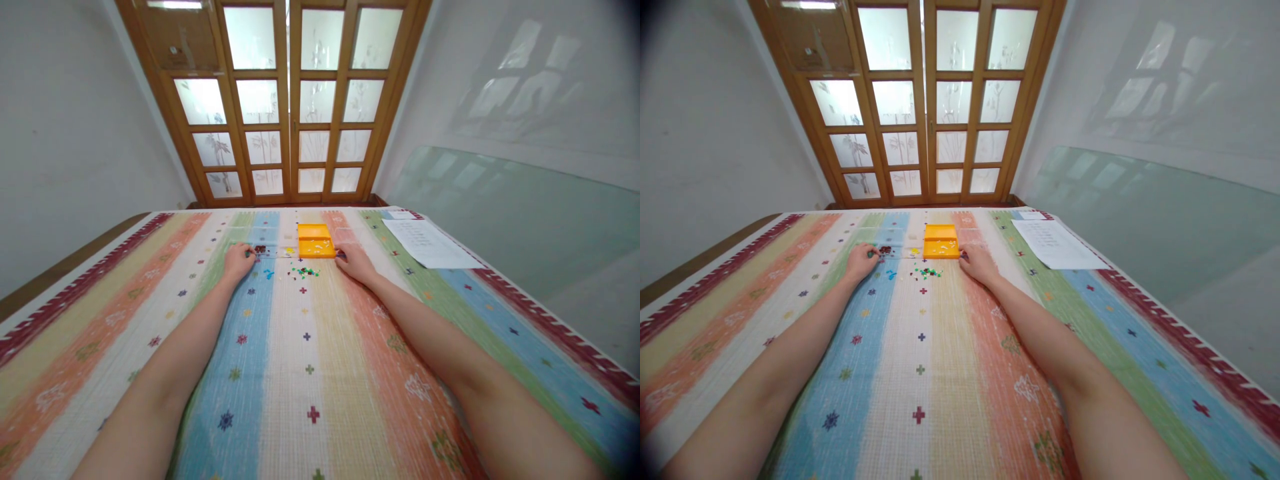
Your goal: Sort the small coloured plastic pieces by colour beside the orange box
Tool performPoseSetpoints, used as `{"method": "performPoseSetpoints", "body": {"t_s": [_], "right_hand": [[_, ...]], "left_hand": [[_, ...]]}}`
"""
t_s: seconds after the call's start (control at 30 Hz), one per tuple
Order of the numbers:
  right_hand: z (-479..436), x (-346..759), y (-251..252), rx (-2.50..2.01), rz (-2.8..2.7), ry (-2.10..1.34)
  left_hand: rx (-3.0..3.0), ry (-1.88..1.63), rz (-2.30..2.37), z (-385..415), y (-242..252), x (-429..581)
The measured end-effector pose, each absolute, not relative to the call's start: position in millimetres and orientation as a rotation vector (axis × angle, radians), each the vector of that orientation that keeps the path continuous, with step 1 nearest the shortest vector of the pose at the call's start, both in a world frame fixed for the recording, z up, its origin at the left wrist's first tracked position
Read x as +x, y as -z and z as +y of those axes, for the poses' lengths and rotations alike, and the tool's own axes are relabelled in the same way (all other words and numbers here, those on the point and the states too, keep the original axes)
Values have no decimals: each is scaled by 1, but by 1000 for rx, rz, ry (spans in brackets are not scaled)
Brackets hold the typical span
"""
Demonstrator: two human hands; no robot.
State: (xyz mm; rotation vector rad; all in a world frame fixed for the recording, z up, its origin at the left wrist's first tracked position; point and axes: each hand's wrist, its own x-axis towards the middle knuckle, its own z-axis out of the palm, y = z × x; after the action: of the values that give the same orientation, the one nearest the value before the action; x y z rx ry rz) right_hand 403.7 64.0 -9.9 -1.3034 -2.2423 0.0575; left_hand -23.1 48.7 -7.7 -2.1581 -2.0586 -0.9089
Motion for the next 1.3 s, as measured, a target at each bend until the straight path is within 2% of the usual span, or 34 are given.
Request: {"method": "performPoseSetpoints", "body": {"t_s": [0.67,1.03,1.3], "right_hand": [[60,400,13,-1201,-2301,0],[37,389,-9,-1246,-2296,98],[22,365,-14,-1031,-2535,-64]], "left_hand": [[-2205,886,-2002,52,11,-27],[-2161,798,-2047,42,1,-19],[-2083,835,-1958,29,-12,-1]]}}
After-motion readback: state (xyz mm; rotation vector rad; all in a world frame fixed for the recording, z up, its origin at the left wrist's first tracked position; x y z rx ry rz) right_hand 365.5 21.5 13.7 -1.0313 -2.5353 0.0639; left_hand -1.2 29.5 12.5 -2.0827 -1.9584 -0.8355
